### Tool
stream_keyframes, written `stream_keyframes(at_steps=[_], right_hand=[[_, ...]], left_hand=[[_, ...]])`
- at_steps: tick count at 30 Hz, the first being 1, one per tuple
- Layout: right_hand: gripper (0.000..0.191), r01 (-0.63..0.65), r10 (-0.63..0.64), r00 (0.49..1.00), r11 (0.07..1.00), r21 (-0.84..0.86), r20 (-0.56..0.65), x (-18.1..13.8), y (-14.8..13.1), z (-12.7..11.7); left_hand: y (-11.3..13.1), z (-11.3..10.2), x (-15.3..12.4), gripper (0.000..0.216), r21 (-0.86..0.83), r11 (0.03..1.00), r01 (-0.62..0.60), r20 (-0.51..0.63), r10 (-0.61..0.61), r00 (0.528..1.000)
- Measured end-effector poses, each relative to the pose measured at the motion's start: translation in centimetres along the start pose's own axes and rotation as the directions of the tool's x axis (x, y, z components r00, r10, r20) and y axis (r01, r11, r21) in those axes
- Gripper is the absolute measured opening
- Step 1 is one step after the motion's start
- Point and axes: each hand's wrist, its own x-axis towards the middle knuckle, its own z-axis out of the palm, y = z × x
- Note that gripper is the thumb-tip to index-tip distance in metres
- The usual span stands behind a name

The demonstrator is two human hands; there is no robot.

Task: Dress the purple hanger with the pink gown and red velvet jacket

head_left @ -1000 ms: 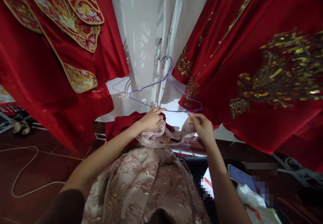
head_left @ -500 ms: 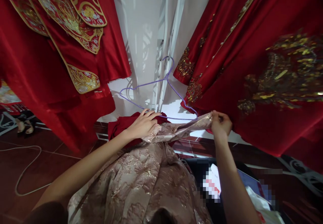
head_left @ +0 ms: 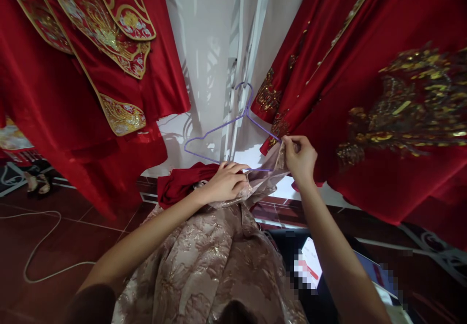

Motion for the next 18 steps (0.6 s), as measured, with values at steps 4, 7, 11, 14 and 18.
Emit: stream_keyframes(at_steps=[4, 7, 11, 14, 18], right_hand=[[0.035, 0.017, -0.014, 0.997, 0.999, -0.032, 0.076, -0.4, -0.3, 1.1], [0.035, 0.036, -0.034, 0.994, 0.999, -0.023, 0.102, -0.4, -0.3, 1.0], [0.035, 0.075, -0.074, 0.995, 0.997, -0.014, 0.060, 0.4, -0.4, 0.1], [0.034, 0.091, -0.093, 0.993, 0.995, 0.037, 0.077, 1.2, -0.3, -0.6], [0.033, 0.073, -0.082, 0.990, 0.994, 0.087, 0.111, 1.7, -0.2, -0.8]], left_hand=[[0.3, 0.5, 0.4, 0.026, -0.046, 0.998, 0.033, -0.048, -0.035, 0.998], [-1.1, -0.1, -0.2, 0.024, -0.081, 0.994, 0.068, -0.126, -0.077, 0.989], [-6.2, -1.7, -2.6, 0.025, -0.148, 0.930, 0.337, -0.293, -0.367, 0.883], [-10.9, -2.8, -5.3, 0.026, -0.147, 0.782, 0.606, -0.313, -0.618, 0.721], [-14.8, -3.6, -8.1, 0.030, -0.113, 0.662, 0.741, -0.350, -0.725, 0.594]])
